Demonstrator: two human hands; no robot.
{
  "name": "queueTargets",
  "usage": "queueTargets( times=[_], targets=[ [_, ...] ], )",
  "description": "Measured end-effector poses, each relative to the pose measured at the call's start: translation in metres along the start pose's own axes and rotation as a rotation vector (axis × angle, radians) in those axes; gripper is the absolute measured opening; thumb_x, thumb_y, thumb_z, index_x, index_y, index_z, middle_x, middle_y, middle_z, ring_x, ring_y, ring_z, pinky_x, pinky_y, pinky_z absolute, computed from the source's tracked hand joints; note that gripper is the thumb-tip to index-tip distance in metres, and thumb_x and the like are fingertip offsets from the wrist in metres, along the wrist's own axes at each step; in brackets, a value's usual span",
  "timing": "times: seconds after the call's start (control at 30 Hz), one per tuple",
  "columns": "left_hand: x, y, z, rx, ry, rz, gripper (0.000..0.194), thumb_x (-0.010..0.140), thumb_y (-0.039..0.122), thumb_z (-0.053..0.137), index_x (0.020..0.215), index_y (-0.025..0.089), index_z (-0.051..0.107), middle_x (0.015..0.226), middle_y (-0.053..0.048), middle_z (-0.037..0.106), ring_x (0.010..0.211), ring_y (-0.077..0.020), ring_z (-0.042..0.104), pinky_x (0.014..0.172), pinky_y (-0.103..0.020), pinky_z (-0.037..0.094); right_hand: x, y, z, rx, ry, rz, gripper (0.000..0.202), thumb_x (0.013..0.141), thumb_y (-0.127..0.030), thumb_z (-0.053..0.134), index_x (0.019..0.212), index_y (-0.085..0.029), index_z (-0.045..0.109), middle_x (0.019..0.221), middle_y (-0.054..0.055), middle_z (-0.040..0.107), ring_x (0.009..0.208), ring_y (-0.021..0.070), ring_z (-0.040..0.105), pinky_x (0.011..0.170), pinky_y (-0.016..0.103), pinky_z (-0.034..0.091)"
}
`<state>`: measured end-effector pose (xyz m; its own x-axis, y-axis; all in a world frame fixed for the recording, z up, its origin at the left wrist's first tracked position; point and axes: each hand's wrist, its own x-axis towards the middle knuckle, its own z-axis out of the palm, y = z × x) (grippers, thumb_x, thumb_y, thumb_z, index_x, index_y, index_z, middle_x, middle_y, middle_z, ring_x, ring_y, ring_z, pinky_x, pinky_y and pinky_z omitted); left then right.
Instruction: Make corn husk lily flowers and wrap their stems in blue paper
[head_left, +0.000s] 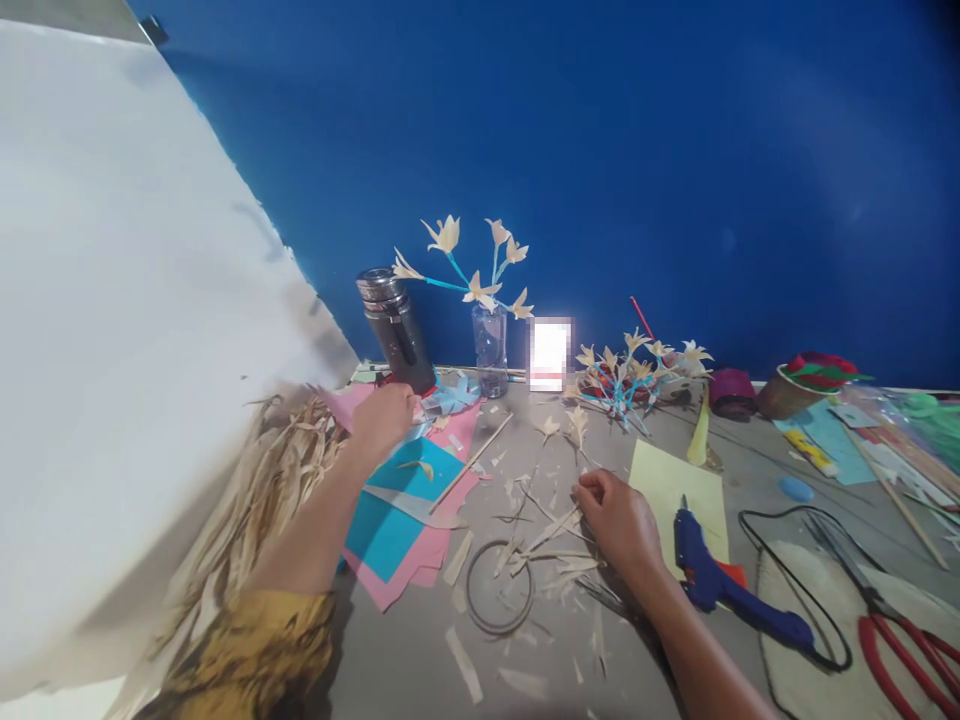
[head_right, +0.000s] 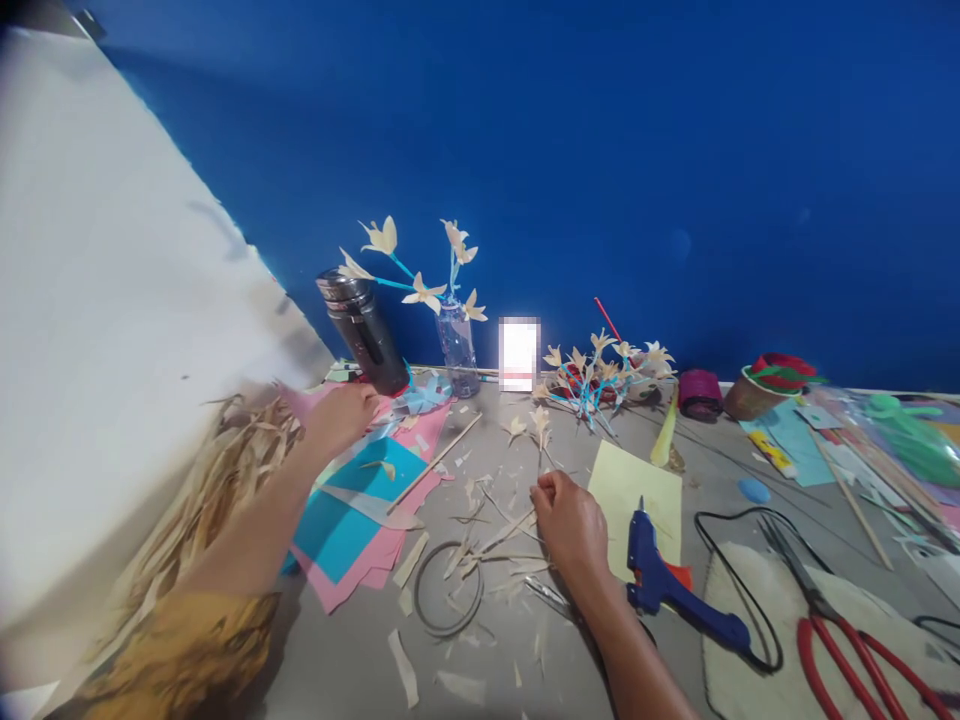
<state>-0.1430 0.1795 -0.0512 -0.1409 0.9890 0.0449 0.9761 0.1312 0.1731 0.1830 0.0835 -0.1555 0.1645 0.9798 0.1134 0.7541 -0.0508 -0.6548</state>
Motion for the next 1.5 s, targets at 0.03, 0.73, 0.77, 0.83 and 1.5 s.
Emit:
queueTargets(
  times=[0.03,0.73,0.77,0.83,1.5],
  targets=[
    [0.007,0.0,0.004,-0.007,0.003,0.001,0.034,0.091,0.026,0.04,0.092,0.019,0.074,0.099,-0.016,0.076,0.096,-0.0317,0.069,0.078,-0.036,0.047,0.0,-0.001,0.0,-0.012,-0.012,0.009,0.012,0.085,-0.03,0.062,0.086,-0.022,0.072,0.076,0.006,0.077,0.063,0.021,0.067,0.054,0.028,0.035],
    [0.03,-0.005,-0.01,-0.791,0.097,0.009,0.027,0.073,0.044,0.063,0.074,0.017,0.059,0.065,-0.001,0.064,0.063,-0.016,0.061,0.068,-0.03,0.05,-0.018,0.0,-0.006,0.06,0.076,-0.129,0.027,0.092,-0.037,0.05,0.094,-0.02,0.07,0.092,0.007,0.074,0.082,0.0233,0.067,0.071,0.031,0.044],
    [0.023,-0.006,-0.017,-0.899,0.09,0.006,0.028,0.072,0.045,0.064,0.075,0.018,0.057,0.065,0.0,0.064,0.062,-0.0154,0.062,0.067,-0.03,0.052,-0.018,0.001,-0.006,0.082,0.075,-0.129,0.026,0.092,-0.037,0.05,0.094,-0.02,0.07,0.091,0.007,0.074,0.082,0.0233,0.067,0.072,0.031,0.044],
    [0.005,-0.006,-0.031,-1.276,0.039,-0.042,0.029,0.064,0.036,0.074,0.075,0.017,0.055,0.063,0.001,0.062,0.058,-0.0154,0.062,0.063,-0.031,0.053,-0.018,0.0,-0.009,0.134,0.069,-0.115,0.026,0.09,-0.037,0.052,0.091,-0.019,0.071,0.09,0.007,0.074,0.08,0.023,0.067,0.074,0.032,0.045],
    [-0.153,0.058,0.026,-1.796,-0.318,-0.387,0.016,0.076,0.016,0.075,0.077,0.015,0.06,0.07,-0.002,0.069,0.06,-0.0132,0.068,0.06,-0.025,0.06,-0.086,-0.059,-0.033,0.815,-0.67,0.016,0.026,0.082,-0.038,0.066,0.072,-0.015,0.074,0.062,-0.001,0.063,0.053,0.0092,0.045,0.05,0.021,0.032]
  ],
)
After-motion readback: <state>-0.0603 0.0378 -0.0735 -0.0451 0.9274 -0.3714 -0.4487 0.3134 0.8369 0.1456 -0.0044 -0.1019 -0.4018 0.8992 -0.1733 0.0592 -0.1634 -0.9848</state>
